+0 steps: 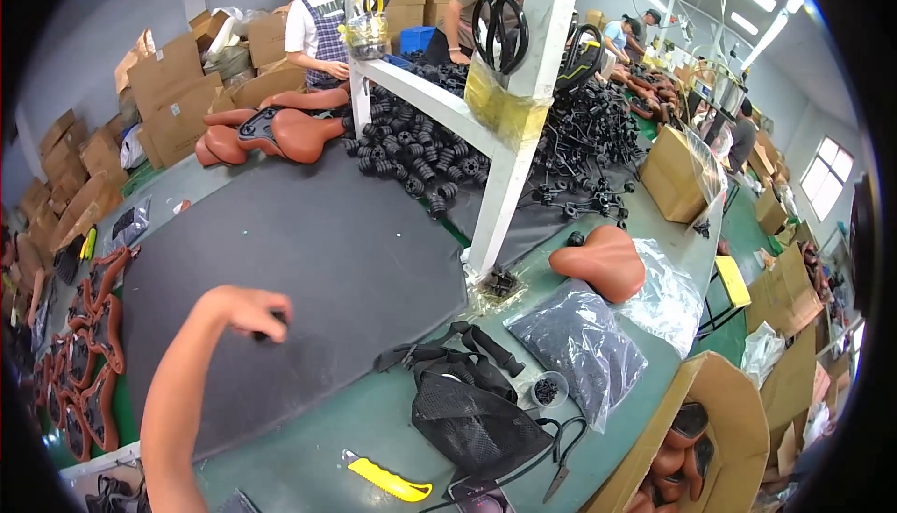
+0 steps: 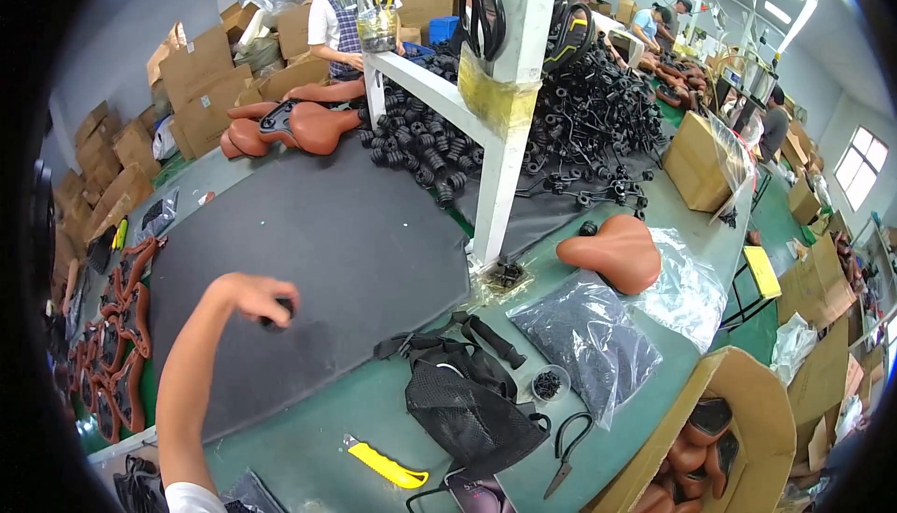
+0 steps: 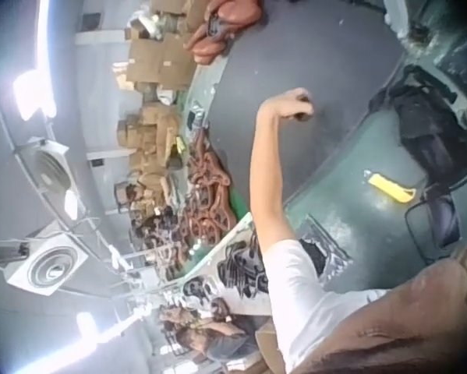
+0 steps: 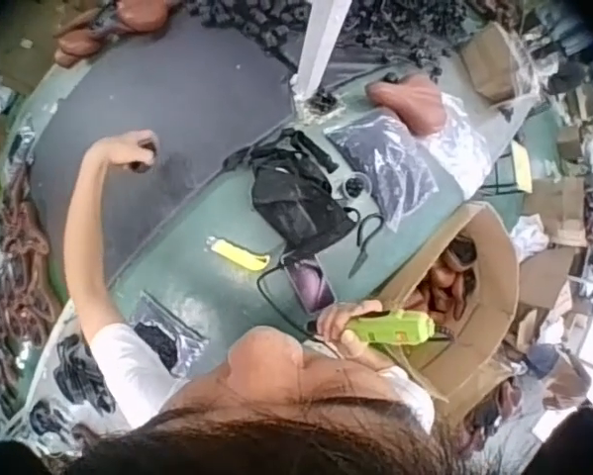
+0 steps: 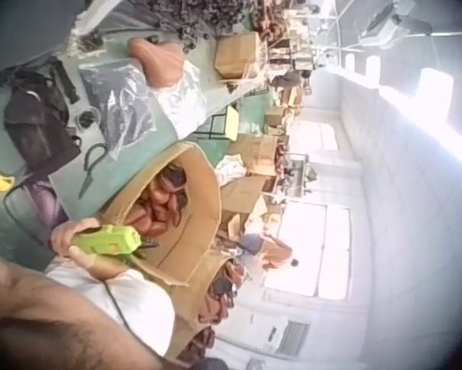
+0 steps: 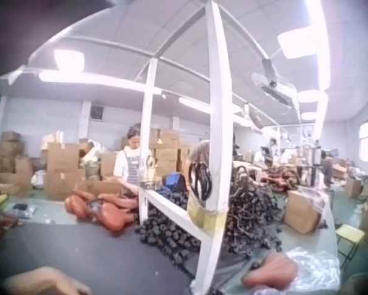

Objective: The worker is assembling bicycle saddles by attaching the base to the seat and securing it with screws using an electric screwdriver.

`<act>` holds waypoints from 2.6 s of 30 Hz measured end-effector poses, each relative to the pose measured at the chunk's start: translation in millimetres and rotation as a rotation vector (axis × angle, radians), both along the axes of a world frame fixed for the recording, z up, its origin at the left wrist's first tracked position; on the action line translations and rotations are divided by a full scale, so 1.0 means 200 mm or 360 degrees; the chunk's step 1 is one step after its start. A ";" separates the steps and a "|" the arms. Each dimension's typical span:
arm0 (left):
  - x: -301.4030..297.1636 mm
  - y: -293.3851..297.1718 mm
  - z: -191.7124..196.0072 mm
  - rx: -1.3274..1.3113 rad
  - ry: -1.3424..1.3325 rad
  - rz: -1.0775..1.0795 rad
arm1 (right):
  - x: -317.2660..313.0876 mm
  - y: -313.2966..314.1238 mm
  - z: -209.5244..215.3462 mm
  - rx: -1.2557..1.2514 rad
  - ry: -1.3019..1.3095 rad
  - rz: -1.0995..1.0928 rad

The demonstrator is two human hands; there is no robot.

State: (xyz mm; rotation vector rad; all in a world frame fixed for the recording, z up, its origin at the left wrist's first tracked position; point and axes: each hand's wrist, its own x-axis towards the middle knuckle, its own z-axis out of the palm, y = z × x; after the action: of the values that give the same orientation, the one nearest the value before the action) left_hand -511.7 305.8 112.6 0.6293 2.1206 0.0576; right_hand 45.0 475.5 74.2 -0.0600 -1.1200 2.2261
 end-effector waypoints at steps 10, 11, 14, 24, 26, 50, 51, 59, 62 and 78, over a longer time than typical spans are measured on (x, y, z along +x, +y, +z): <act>0.20 0.76 0.10 0.1751 0.1001 0.0343 | 0.18 0.08 0.01 0.0071 0.0163 -0.0213; 0.27 0.73 0.10 0.1716 0.0953 0.0249 | 0.20 0.08 0.00 0.0065 0.0184 -0.0252; 0.57 0.54 0.06 0.1549 0.0794 0.0032 | 0.27 0.07 0.02 0.0040 0.0237 -0.0347; 2.21 -0.78 -0.10 0.1403 0.0658 0.0990 | 0.45 -0.14 0.10 -0.0185 0.0246 0.0004; 2.45 -1.01 -0.17 0.1372 0.0682 0.1245 | 0.46 -0.19 0.11 -0.0122 0.0208 -0.0030; 0.77 -2.76 -0.59 0.2216 0.0639 0.3176 | 0.39 -0.82 0.25 0.0470 0.0151 -0.0114; 0.67 -2.81 -0.67 0.2400 0.0514 0.3289 | 0.39 -0.80 0.25 0.0498 0.0181 -0.0186; 0.55 -2.85 -0.88 0.2083 0.1275 0.3494 | 0.36 -0.77 0.30 0.0508 0.0107 -0.0300; 0.60 -2.70 -0.67 0.2136 0.1281 0.3031 | 0.36 -0.79 0.33 0.0440 0.0083 -0.0265; 2.36 -1.86 -0.17 0.2143 0.1111 0.1770 | 0.65 -0.52 0.16 0.0119 0.0282 0.0074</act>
State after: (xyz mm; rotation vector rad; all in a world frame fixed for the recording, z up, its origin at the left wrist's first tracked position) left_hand -38.9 -65.5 78.0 0.0229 2.6042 2.2548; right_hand 175.0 372.2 106.3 0.1926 -1.1152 2.1795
